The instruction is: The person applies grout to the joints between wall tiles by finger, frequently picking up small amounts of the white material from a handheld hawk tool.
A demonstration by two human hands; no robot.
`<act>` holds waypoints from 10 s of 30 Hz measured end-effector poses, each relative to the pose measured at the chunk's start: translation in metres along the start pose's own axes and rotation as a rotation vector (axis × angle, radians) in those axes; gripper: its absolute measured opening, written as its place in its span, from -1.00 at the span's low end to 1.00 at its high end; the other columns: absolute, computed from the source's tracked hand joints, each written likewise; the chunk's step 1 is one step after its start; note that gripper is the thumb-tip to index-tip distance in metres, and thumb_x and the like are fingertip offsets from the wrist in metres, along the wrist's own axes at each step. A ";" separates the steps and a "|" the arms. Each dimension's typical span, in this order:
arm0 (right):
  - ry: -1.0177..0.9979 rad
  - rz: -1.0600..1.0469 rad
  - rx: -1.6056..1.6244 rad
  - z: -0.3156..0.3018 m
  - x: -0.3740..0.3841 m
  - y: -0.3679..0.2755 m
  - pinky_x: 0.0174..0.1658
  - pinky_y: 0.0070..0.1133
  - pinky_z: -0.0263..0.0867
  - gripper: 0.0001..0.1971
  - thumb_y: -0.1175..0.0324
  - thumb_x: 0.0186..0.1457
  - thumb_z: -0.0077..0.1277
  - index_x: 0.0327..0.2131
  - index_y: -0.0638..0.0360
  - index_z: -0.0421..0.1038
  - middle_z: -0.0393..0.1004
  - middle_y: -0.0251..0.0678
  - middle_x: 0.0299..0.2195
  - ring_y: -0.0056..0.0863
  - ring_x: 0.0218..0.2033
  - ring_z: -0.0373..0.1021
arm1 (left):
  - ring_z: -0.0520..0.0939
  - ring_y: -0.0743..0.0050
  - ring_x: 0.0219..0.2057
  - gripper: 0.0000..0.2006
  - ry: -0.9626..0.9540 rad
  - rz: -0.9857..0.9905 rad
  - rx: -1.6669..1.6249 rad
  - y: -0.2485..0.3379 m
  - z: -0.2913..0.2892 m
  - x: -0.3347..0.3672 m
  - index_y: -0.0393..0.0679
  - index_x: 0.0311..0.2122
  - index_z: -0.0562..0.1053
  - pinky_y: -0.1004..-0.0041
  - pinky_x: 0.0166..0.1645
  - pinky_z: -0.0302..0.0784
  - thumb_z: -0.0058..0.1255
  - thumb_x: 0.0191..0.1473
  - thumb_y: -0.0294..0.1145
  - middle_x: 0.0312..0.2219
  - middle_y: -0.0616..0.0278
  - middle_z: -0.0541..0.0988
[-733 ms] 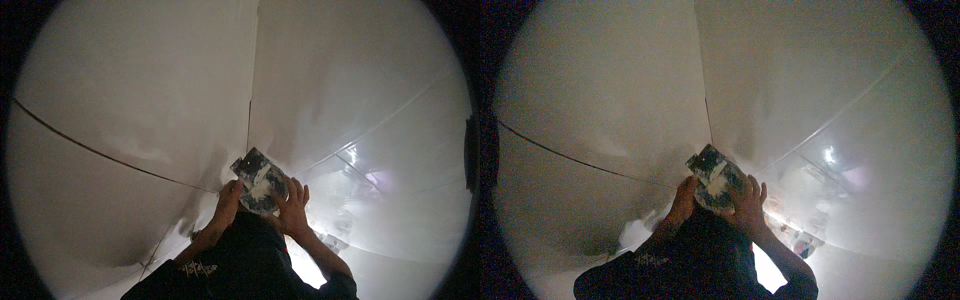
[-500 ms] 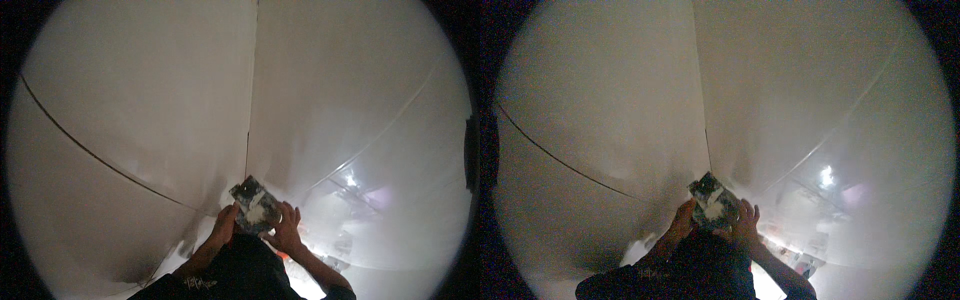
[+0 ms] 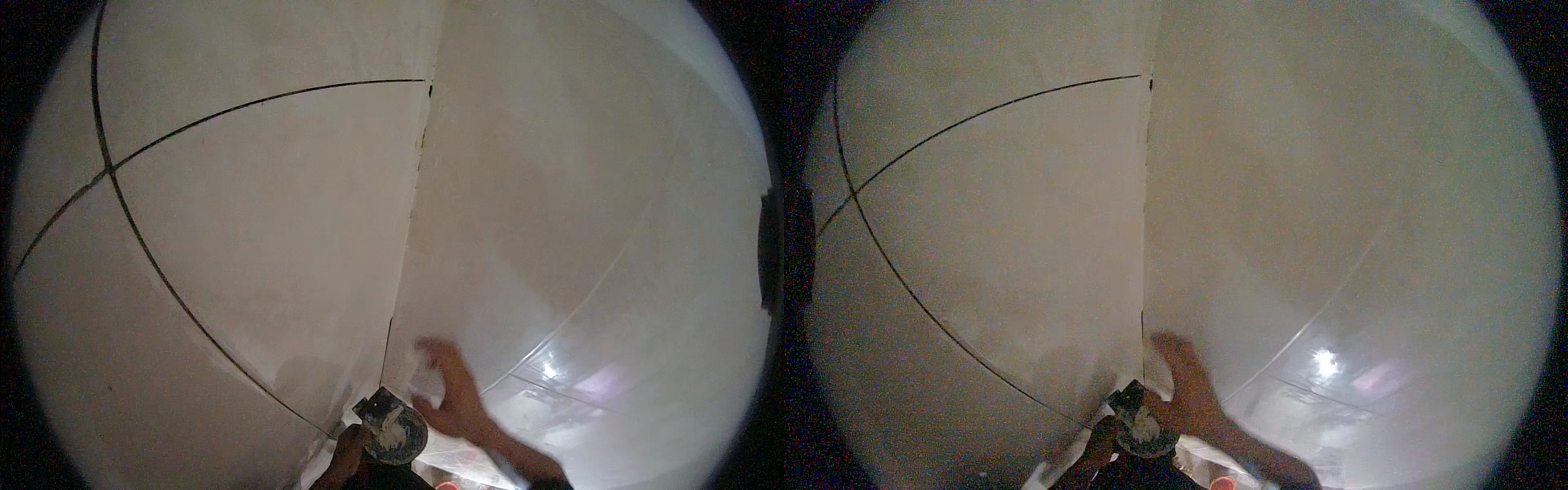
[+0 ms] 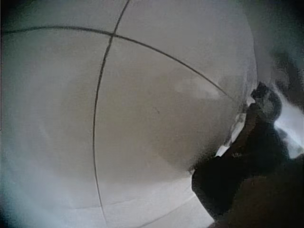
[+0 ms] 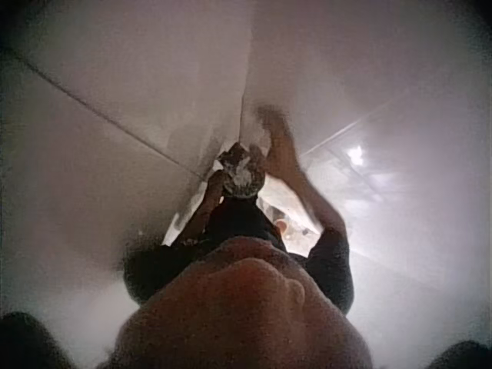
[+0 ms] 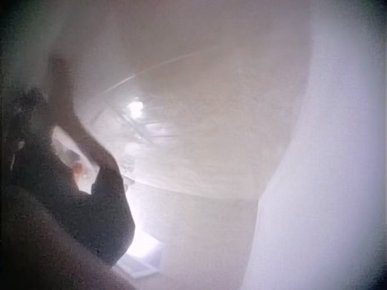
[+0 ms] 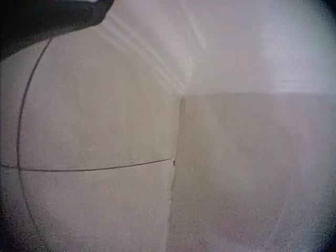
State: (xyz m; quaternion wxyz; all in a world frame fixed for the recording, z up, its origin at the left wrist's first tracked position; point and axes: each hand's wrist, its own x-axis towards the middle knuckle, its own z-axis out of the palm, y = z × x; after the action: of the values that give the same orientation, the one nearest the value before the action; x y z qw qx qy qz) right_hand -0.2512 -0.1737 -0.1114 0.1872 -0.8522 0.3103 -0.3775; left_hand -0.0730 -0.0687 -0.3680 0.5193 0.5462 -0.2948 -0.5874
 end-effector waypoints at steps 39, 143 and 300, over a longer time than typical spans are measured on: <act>0.089 0.082 -0.595 -0.091 0.212 -0.124 -0.32 -0.21 0.41 -0.21 0.42 -0.16 0.01 0.25 0.12 0.02 0.49 -0.03 -0.60 0.02 -0.57 0.44 | 0.55 0.38 -0.25 -0.81 -0.117 -0.040 -0.194 -0.012 -0.021 0.022 -0.16 -0.19 0.41 0.38 -0.14 0.49 0.04 0.09 -0.38 -0.29 0.22 0.54; 0.301 0.040 -0.554 -0.095 0.244 -0.146 -0.36 -0.23 0.38 -0.21 0.49 -0.16 -0.01 0.24 0.18 -0.02 0.46 0.01 -0.64 0.00 -0.52 0.46 | 0.51 0.39 -0.18 -0.64 -0.100 -0.075 -0.165 -0.086 -0.059 0.020 -0.19 0.04 0.37 0.35 -0.16 0.50 0.02 0.12 -0.40 -0.18 0.17 0.49; -0.197 0.113 -0.447 0.022 -0.133 -0.081 0.02 -0.03 -0.07 -0.07 -0.13 -0.18 0.24 0.19 0.17 0.11 0.14 0.00 0.12 0.02 0.07 0.08 | 0.40 0.66 -0.64 -0.49 -0.110 0.004 0.007 0.103 0.007 -0.090 -0.26 -0.09 0.40 0.56 -0.56 0.39 -0.02 0.16 0.06 -0.47 0.29 0.49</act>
State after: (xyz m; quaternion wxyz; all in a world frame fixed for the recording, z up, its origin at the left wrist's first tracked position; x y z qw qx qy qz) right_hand -0.2722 -0.0233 -0.1511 0.0441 -0.8863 0.4137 -0.2034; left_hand -0.0619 -0.0157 -0.2418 0.5016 0.5142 -0.3260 -0.6145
